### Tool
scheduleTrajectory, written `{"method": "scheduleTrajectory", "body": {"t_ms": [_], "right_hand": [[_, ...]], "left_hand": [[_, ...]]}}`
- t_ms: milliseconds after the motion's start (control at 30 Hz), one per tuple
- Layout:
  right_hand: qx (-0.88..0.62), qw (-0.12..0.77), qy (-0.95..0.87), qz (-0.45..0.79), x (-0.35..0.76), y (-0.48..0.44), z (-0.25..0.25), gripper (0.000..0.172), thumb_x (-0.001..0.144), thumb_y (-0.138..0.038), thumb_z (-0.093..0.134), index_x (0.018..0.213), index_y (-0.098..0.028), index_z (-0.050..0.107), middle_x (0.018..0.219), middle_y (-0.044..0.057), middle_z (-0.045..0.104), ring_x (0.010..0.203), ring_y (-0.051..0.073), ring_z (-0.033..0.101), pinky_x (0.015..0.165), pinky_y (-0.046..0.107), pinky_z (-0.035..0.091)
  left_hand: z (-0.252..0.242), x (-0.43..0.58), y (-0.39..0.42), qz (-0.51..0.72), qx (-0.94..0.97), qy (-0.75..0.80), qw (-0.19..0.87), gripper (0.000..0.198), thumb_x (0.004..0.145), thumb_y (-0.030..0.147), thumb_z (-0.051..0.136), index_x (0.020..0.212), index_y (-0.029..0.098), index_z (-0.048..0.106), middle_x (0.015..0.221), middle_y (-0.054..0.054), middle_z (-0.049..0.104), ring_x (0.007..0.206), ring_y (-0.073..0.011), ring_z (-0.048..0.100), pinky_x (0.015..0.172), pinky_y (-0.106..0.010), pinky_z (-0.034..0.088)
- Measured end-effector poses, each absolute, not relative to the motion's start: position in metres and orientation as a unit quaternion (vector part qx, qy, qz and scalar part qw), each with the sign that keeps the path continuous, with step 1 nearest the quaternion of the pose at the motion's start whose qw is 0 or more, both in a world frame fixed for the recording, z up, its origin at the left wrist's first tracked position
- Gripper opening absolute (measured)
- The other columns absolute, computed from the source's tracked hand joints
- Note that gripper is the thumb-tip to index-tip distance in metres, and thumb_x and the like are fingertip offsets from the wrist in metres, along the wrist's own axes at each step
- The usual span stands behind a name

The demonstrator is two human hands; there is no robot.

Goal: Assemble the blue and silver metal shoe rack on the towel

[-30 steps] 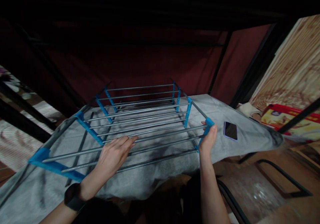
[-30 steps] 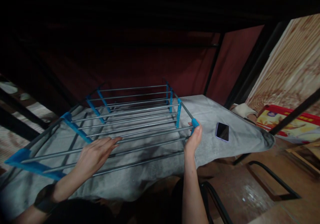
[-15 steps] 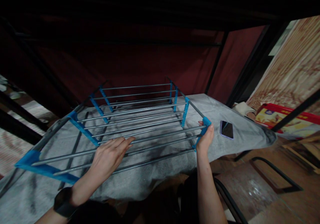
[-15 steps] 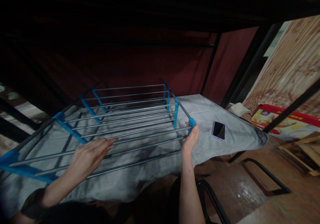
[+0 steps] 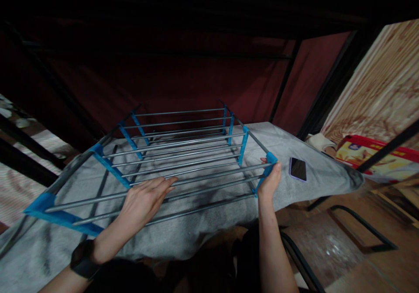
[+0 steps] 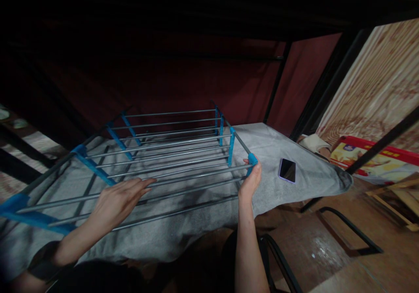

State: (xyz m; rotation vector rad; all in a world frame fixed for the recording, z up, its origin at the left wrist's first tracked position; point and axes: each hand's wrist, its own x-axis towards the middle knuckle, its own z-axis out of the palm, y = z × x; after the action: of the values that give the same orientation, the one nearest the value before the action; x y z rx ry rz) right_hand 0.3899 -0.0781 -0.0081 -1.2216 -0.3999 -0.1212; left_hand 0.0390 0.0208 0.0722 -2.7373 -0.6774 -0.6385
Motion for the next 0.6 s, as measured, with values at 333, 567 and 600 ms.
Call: {"method": "scheduleTrajectory", "body": {"t_ms": [333, 567, 600], "right_hand": [[-0.598, 0.775, -0.195, -0.057, 0.387, -0.082, -0.006, 0.063, 0.095, -0.061, 0.027, 0.115, -0.015, 0.065, 0.094, 0.007, 0.068, 0.093, 0.021, 0.059, 0.083, 0.036, 0.043], [-0.583, 0.788, -0.191, -0.054, 0.387, -0.080, -0.005, 0.061, 0.095, -0.059, 0.029, 0.114, -0.014, 0.065, 0.093, 0.007, 0.068, 0.088, 0.020, 0.058, 0.084, 0.038, 0.044], [-0.586, 0.787, -0.185, -0.055, 0.387, -0.080, -0.005, 0.061, 0.094, -0.059, 0.029, 0.114, -0.014, 0.065, 0.092, 0.007, 0.067, 0.087, 0.020, 0.058, 0.084, 0.038, 0.044]], "left_hand": [[0.069, 0.037, 0.027, -0.180, -0.946, -0.270, 0.019, 0.046, 0.099, 0.045, 0.032, 0.121, 0.023, 0.066, 0.109, -0.006, 0.073, 0.099, -0.0217, 0.069, 0.081, -0.030, 0.054], [0.067, 0.036, 0.027, -0.205, -0.943, -0.260, 0.014, 0.045, 0.099, 0.046, 0.034, 0.127, 0.025, 0.062, 0.111, -0.006, 0.072, 0.100, -0.0220, 0.069, 0.082, -0.029, 0.055], [0.070, 0.036, 0.027, -0.204, -0.944, -0.259, 0.025, 0.046, 0.099, 0.046, 0.033, 0.127, 0.024, 0.063, 0.111, -0.007, 0.072, 0.100, -0.0226, 0.069, 0.082, -0.030, 0.055]]}}
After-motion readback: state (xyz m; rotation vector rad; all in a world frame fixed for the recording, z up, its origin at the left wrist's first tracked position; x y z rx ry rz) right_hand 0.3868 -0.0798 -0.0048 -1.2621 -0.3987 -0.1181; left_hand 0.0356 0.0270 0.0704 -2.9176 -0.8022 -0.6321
